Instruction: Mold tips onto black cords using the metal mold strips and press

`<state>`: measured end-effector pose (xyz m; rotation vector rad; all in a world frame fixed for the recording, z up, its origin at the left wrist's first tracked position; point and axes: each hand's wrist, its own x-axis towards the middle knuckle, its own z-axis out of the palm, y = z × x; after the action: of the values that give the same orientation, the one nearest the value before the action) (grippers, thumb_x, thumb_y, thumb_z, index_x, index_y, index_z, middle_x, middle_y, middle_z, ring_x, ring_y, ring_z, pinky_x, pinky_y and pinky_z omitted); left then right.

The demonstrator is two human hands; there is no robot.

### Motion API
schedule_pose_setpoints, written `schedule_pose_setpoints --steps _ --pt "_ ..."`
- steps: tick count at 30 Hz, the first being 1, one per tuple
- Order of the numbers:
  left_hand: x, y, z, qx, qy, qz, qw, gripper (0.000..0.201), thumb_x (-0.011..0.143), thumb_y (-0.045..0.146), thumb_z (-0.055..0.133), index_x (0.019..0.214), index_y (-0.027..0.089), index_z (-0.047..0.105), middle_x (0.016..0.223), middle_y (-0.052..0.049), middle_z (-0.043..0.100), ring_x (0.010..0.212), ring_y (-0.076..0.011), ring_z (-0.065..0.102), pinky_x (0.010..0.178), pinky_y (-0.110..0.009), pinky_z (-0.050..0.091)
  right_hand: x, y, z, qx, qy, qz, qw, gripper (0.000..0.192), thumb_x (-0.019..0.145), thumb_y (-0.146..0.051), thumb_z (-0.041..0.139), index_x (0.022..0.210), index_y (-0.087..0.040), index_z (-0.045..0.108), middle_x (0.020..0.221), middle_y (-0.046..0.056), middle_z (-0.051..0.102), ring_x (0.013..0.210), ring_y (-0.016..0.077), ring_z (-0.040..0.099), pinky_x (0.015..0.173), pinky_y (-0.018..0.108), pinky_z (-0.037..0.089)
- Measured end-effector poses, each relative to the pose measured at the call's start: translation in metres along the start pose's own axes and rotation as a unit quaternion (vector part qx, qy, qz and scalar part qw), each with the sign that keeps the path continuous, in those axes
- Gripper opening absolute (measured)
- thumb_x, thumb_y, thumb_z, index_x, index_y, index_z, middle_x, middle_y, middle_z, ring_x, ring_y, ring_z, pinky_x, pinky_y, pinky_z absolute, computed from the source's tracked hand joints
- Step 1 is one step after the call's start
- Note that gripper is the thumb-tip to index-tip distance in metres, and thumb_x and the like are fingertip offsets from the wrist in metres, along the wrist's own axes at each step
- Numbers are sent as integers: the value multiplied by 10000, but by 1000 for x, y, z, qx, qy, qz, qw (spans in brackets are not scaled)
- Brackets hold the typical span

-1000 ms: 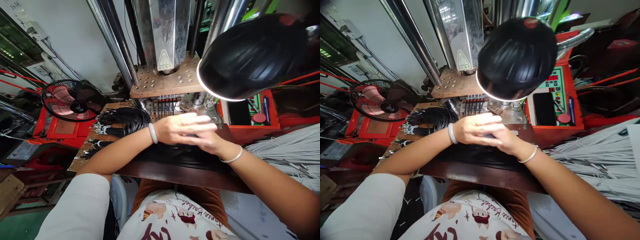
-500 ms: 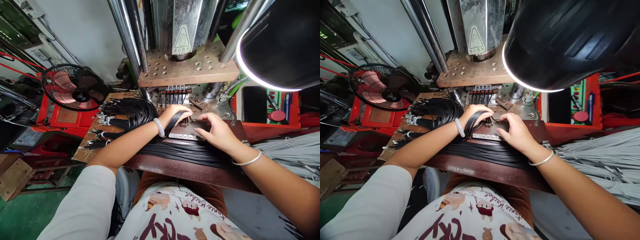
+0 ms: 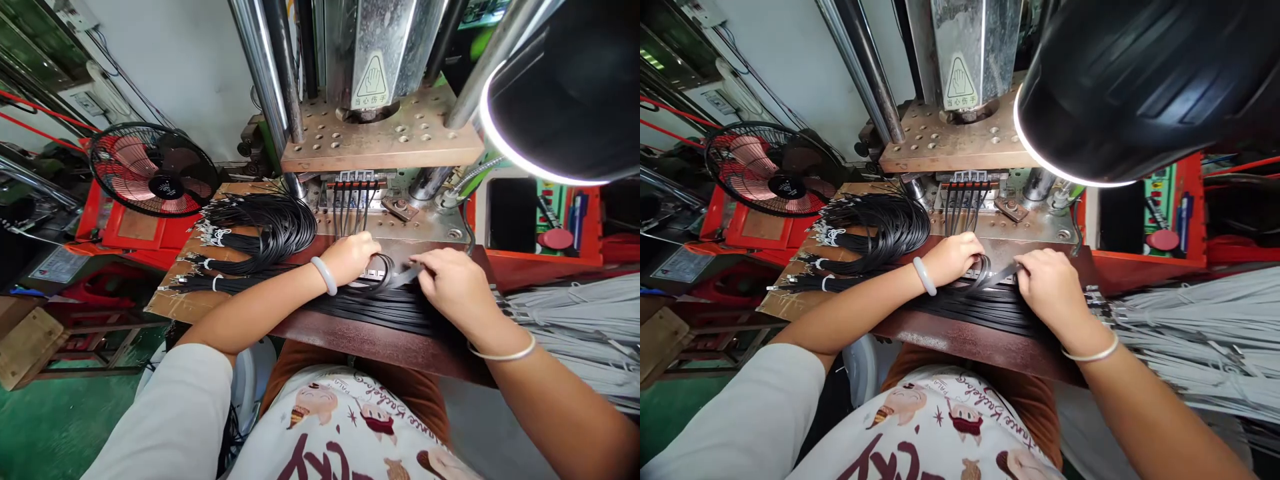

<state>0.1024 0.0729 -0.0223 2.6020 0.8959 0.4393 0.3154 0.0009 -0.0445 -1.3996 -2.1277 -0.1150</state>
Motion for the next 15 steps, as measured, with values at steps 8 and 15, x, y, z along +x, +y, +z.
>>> schedule_pose_setpoints --steps 8,15 --pt "-12 7 15 -102 68 77 990 259 875 78 503 960 143 739 909 -51 746 843 -161 687 813 -250 510 -4 -10 4 163 -10 -14 987 180 895 -160 551 914 -236 713 831 42 612 776 184 567 687 336 471" --pt "-14 2 25 -83 70 82 991 262 890 106 483 988 174 716 941 -41 752 895 -166 689 884 -294 491 -6 -15 5 67 -37 -70 995 219 874 -117 496 951 -187 689 881 84 618 775 216 504 673 367 416"
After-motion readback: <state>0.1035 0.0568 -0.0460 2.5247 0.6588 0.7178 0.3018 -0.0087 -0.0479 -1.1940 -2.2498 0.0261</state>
